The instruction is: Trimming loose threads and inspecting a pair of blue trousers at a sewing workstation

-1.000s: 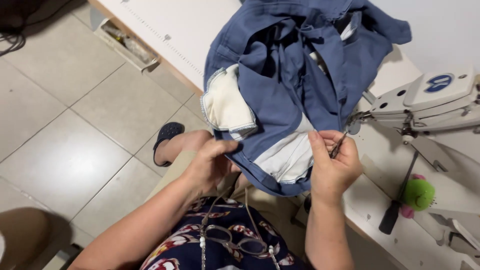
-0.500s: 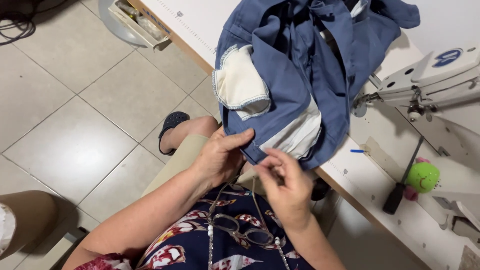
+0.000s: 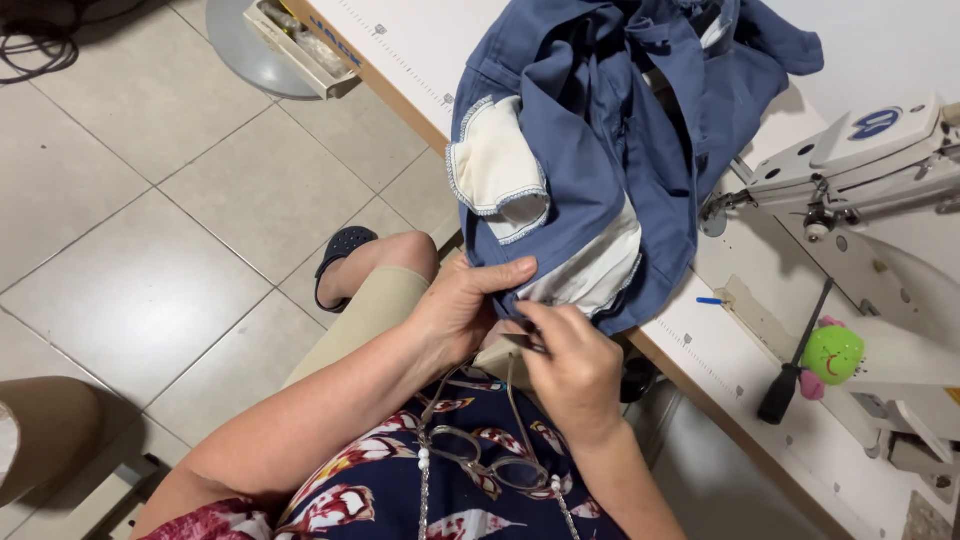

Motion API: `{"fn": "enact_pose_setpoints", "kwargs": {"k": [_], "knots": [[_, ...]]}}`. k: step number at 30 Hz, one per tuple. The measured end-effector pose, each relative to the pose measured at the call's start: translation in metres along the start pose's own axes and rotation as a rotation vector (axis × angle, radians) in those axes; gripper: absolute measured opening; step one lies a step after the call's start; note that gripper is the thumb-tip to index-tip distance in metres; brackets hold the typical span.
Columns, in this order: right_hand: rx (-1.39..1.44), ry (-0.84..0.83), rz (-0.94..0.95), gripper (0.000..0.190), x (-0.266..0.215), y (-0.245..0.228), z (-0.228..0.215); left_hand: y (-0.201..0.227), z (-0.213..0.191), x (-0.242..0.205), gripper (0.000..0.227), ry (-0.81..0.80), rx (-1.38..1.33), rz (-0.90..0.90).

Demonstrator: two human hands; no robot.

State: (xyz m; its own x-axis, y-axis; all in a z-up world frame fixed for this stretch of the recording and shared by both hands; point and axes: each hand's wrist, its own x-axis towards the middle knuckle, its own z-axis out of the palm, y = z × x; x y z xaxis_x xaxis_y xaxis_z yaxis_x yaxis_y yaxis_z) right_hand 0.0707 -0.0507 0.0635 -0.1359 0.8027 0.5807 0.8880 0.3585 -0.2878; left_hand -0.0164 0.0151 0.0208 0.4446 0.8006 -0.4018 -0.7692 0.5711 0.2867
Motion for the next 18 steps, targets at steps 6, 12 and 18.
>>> {"fn": "enact_pose_setpoints", "kwargs": {"k": [6, 12, 18], "knots": [[0.695, -0.161, 0.649, 0.019, -0.015, -0.003, -0.015, 0.019, -0.019, -0.007, 0.028, -0.148, 0.071, -0.110], [0.719, -0.213, 0.682, 0.022, -0.007, -0.016, -0.012, 0.016, -0.035, -0.003, 0.007, -0.325, 0.007, -0.110], [0.650, -0.226, 0.715, 0.020, -0.006, -0.016, -0.010, 0.018, -0.034, -0.003, 0.007, -0.239, -0.016, -0.144]]}}
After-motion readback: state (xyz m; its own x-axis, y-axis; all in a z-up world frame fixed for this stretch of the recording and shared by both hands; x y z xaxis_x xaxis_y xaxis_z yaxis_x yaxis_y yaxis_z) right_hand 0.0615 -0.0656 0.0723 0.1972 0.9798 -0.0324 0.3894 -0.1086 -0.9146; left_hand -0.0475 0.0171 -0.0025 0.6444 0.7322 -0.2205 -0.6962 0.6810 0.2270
